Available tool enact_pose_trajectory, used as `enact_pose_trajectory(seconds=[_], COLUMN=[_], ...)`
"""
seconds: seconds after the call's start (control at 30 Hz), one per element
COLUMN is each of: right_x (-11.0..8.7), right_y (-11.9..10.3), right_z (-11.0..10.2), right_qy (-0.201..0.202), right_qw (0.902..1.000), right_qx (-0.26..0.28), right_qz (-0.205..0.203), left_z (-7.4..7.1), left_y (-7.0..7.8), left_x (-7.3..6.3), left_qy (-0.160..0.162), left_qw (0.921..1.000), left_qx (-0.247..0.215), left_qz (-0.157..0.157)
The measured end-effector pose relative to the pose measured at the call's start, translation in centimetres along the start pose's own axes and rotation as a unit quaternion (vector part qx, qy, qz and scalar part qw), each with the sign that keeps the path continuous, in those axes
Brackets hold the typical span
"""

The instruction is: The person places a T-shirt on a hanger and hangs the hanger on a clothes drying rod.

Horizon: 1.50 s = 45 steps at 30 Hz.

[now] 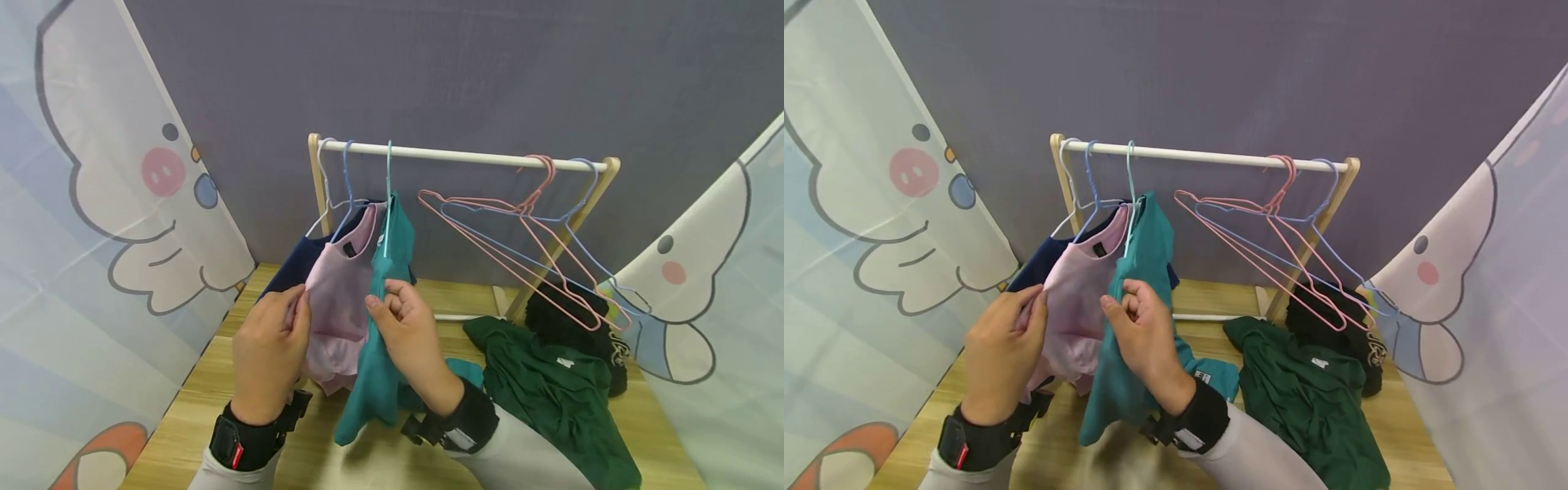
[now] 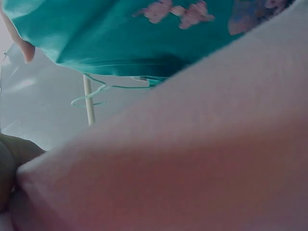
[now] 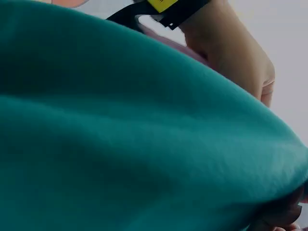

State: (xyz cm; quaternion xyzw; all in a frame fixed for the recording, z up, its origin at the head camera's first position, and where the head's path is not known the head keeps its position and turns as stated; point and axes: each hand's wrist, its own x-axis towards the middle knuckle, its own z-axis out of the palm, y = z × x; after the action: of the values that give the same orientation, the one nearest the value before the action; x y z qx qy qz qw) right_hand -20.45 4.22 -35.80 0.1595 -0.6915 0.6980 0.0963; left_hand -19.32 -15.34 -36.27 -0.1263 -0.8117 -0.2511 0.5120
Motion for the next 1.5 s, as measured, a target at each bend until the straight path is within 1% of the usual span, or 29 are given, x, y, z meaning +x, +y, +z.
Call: enact_pose_trajectory(seconds=[0.1, 0.17, 0.37, 0.53, 0.7, 0.8, 0.87, 0.93, 0.97, 1.03, 1.1, 1.17, 1.23, 1.3, 1.37, 1.5], right_x=[0.4, 0.8, 1.5, 1.1, 0.7, 0.6, 0.6, 0.5, 0.4, 0.2, -0.1, -0.3, -0.6, -0.8, -1.0, -1.6], right_y=[0.8, 1.3, 2.9, 3.5, 3.5, 3.2, 3.0, 2.8, 2.7, 2.6, 2.6, 2.5, 2.5, 2.5, 2.5, 2.5], right_z=[0.0, -0.1, -0.4, -0.8, -1.0, -1.0, -1.0, -1.1, -1.1, -1.3, -1.6, -1.9, -2.4, -3.2, -4.2, -7.2], right_qy=[-0.015, -0.035, -0.105, -0.124, -0.138, -0.150, -0.158, -0.167, -0.172, -0.181, -0.187, -0.187, -0.178, -0.167, -0.152, -0.123], right_qw=[0.9998, 0.9991, 0.9943, 0.9918, 0.9897, 0.9883, 0.9871, 0.9855, 0.9845, 0.9824, 0.9805, 0.9793, 0.9791, 0.9786, 0.9785, 0.9769], right_qx=[-0.016, -0.024, -0.007, -0.013, -0.015, -0.013, -0.018, -0.027, -0.033, -0.047, -0.059, -0.074, -0.091, -0.109, -0.126, -0.164], right_qz=[0.003, 0.002, 0.022, 0.028, 0.035, 0.028, 0.021, 0.014, 0.010, 0.005, -0.004, -0.019, -0.035, -0.051, -0.058, -0.061], left_z=[0.1, 0.2, 0.2, 0.2, 0.4, 0.5, 0.7, 1.0, 1.1, 1.4, 1.7, 1.8, 1.9, 2.0, 2.1, 2.0], left_y=[-0.1, -0.2, -0.5, -0.5, -0.1, 0.5, 1.2, 1.9, 2.2, 2.7, 3.0, 3.0, 2.9, 2.8, 2.8, 2.8], left_x=[0.0, -0.1, -0.1, -0.3, -0.4, -0.3, -0.4, -0.6, -0.8, -1.2, -1.5, -1.7, -1.8, -1.8, -1.6, -1.2], left_qy=[0.000, 0.002, 0.004, 0.006, 0.026, 0.042, 0.039, 0.024, 0.011, -0.019, -0.045, -0.069, -0.083, -0.084, -0.082, -0.066], left_qw=[1.0000, 1.0000, 1.0000, 1.0000, 0.9996, 0.9986, 0.9977, 0.9960, 0.9952, 0.9940, 0.9938, 0.9940, 0.9943, 0.9951, 0.9959, 0.9976], left_qx=[-0.001, -0.001, 0.004, 0.007, 0.004, 0.008, 0.014, 0.017, 0.015, 0.006, -0.006, -0.008, -0.008, -0.009, -0.012, -0.001], left_qz=[0.004, 0.004, 0.000, -0.001, 0.011, 0.031, 0.054, 0.084, 0.097, 0.107, 0.101, 0.085, 0.066, 0.051, 0.036, 0.018])
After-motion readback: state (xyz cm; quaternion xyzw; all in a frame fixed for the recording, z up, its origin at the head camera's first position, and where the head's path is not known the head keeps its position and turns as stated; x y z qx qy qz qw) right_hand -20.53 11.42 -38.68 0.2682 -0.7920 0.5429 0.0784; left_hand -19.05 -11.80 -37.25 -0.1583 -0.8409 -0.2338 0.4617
